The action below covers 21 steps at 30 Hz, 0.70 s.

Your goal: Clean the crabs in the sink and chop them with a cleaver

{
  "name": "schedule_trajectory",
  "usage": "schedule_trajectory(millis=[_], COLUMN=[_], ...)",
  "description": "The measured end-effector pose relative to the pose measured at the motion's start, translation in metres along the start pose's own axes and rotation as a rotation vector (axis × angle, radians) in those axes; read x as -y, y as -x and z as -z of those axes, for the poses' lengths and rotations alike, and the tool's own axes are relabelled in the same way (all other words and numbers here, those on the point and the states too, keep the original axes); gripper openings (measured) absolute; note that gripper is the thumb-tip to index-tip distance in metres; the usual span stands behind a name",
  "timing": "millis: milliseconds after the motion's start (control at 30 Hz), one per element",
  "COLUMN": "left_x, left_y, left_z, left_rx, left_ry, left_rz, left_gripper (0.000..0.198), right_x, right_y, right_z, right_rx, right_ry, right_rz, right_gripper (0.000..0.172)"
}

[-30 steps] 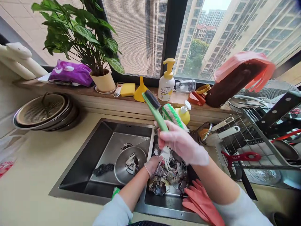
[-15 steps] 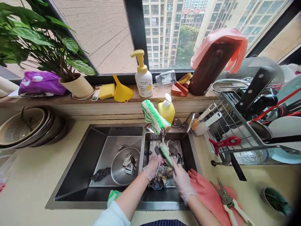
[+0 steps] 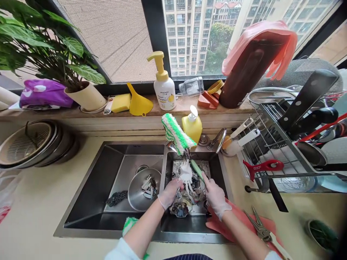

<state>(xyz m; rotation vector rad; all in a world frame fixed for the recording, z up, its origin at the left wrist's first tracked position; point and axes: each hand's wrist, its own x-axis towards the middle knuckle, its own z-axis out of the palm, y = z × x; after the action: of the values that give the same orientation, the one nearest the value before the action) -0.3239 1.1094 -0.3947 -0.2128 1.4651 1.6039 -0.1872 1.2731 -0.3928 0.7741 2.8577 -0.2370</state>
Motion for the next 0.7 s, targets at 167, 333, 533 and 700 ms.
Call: schedule_trajectory(millis=[167, 333, 533, 700], left_x=[-0.001, 0.004, -0.001, -0.003], left_y=[-0.002, 0.002, 0.005, 0.004], left_z=[-0.005, -0.005, 0.015, 0.022], left_rx=[-0.011, 0.039, 0.124, 0.153], left_ry=[-0.026, -0.097, -0.051, -0.05], left_rz=[0.024, 0.046, 0.004, -0.001], left_gripper=[0.034, 0.03, 0.033, 0.035], right_x=[-0.003, -0.006, -0.029, -0.029], right_y=[0.013, -0.008, -0.02, -0.021], right_z=[-0.007, 0.001, 0.012, 0.017], right_rx=[0.007, 0.021, -0.007, -0.004], right_ry=[-0.016, -0.001, -0.048, -0.052], right_rz=[0.076, 0.023, 0.153, 0.241], right_gripper=[0.059, 0.059, 0.061, 0.063])
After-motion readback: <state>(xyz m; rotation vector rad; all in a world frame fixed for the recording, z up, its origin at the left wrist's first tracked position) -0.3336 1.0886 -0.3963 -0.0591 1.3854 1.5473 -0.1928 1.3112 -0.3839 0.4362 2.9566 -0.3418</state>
